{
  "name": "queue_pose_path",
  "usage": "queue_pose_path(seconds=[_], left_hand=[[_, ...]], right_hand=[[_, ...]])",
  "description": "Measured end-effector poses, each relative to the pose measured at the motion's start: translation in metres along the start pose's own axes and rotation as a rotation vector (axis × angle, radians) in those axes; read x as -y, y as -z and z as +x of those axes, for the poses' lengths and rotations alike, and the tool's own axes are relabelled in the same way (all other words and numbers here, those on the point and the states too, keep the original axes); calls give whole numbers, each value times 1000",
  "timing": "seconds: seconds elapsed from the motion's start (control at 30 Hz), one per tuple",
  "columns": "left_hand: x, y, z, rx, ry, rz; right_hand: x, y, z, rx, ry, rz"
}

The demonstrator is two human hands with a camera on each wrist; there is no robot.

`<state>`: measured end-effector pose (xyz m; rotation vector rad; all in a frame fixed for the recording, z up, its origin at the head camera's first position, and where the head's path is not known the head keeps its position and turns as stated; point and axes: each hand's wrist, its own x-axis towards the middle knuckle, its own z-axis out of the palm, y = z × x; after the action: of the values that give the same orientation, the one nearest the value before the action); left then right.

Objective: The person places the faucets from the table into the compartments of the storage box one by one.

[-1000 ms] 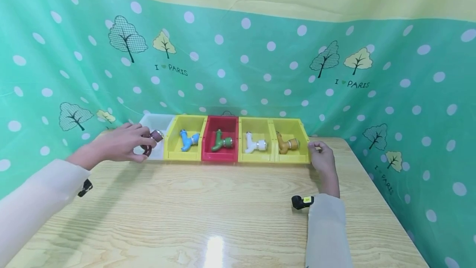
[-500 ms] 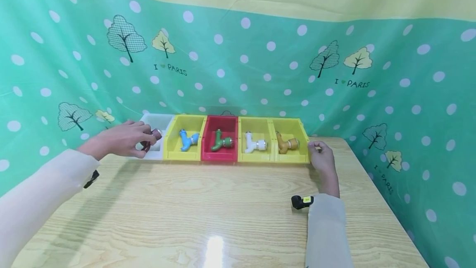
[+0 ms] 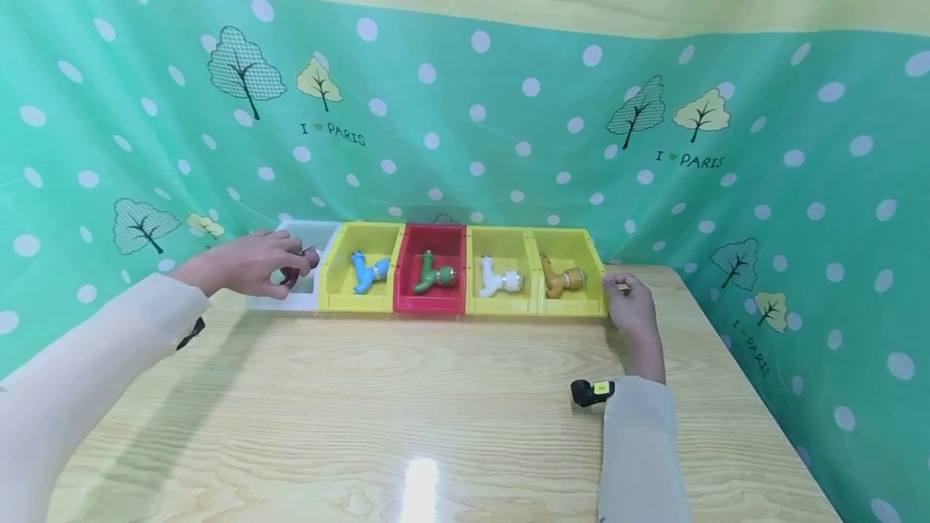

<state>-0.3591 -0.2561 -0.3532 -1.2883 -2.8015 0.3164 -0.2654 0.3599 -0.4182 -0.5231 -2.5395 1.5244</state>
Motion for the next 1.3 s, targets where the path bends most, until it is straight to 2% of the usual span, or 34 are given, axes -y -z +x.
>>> queue_pose_path(seconds=[0.17,0.27,0.6,0.87,1.03,1.3], left_hand=[[4,0,5,36,23,-23],[7,-1,9,52,15,-21],[11,-1,16,93,-91,16],[15,-16,19,130,-108,39],[18,-24,19,112,-130,40],[20,-27,19,65,-175,8]], right_hand=[[-2,0,1,7,1,2],[-1,0,1,12,5,3],[2,-2,2,5,6,-1],[2,-3,1,2,3,-2],[3,-3,-1,9,-4,2],[0,0,-1,1,-3,10]])
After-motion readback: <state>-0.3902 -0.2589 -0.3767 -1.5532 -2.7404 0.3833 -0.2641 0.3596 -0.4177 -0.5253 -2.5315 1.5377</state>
